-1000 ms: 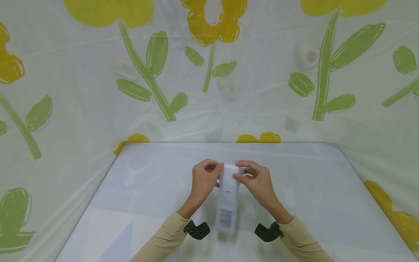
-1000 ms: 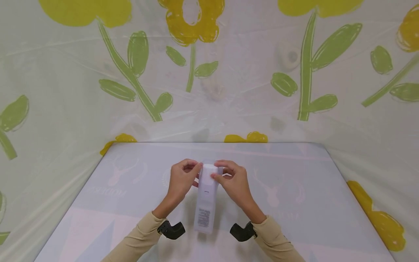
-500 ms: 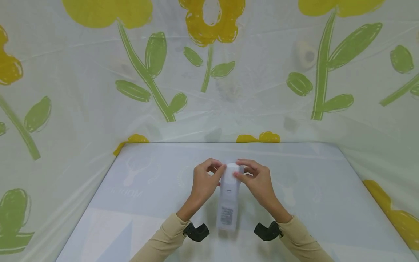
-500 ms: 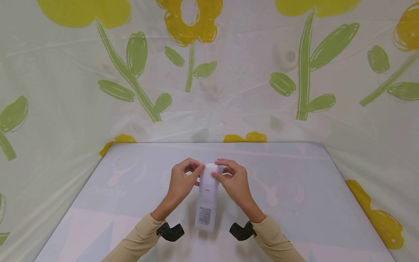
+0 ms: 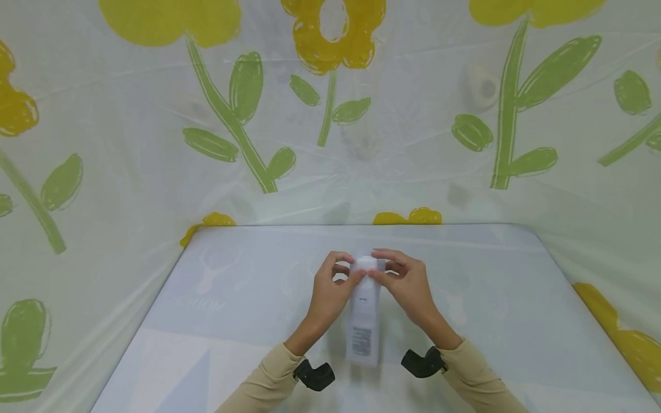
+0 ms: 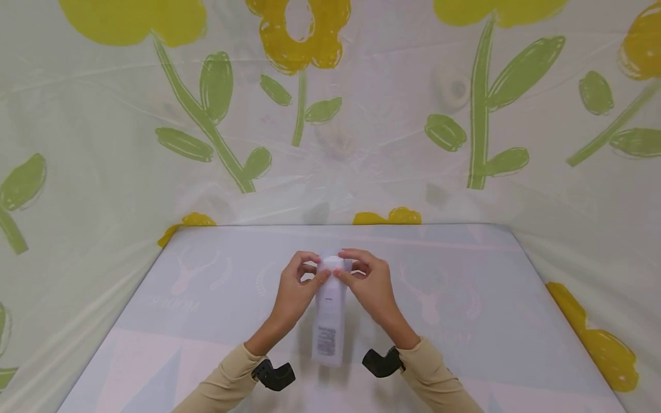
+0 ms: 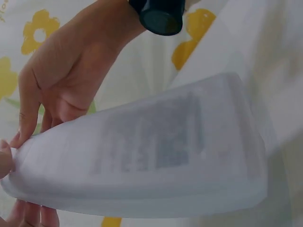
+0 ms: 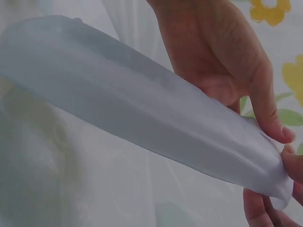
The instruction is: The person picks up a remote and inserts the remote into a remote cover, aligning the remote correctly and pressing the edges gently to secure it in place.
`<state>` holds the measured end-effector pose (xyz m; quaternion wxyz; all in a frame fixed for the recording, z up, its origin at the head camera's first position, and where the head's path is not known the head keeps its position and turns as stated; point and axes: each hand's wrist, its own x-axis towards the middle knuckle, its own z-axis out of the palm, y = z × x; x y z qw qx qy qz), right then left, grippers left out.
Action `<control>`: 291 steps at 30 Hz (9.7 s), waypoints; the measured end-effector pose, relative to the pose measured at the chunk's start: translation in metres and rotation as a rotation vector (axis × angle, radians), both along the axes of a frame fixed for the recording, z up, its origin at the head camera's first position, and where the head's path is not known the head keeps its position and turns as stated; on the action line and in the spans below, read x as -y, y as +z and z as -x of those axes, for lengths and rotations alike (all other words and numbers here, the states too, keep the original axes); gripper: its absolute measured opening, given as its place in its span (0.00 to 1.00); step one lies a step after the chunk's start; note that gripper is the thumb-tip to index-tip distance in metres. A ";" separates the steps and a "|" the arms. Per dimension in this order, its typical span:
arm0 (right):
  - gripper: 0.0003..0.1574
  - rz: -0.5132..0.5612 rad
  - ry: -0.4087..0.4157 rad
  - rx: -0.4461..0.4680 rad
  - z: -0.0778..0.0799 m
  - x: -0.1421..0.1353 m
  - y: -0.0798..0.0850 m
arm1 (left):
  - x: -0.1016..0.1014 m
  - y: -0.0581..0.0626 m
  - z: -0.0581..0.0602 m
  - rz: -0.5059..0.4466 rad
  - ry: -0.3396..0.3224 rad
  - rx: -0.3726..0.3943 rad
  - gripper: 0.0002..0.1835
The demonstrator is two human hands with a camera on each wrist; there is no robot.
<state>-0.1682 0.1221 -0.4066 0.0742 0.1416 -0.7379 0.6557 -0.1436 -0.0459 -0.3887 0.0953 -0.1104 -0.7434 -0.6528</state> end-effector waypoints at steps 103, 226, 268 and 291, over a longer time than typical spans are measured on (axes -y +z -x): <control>0.29 -0.110 0.194 -0.006 -0.004 -0.005 0.001 | 0.014 -0.016 0.019 -0.096 -0.058 0.111 0.20; 0.23 -0.130 0.071 -0.342 -0.043 -0.016 0.024 | 0.028 -0.065 0.015 -0.369 -0.152 0.496 0.29; 0.30 -0.185 0.048 -0.085 -0.050 -0.010 -0.017 | 0.021 -0.039 0.009 -0.581 -0.188 0.547 0.30; 0.19 0.014 -0.022 0.330 -0.022 -0.003 -0.024 | 0.020 -0.049 0.021 -0.348 -0.147 0.533 0.27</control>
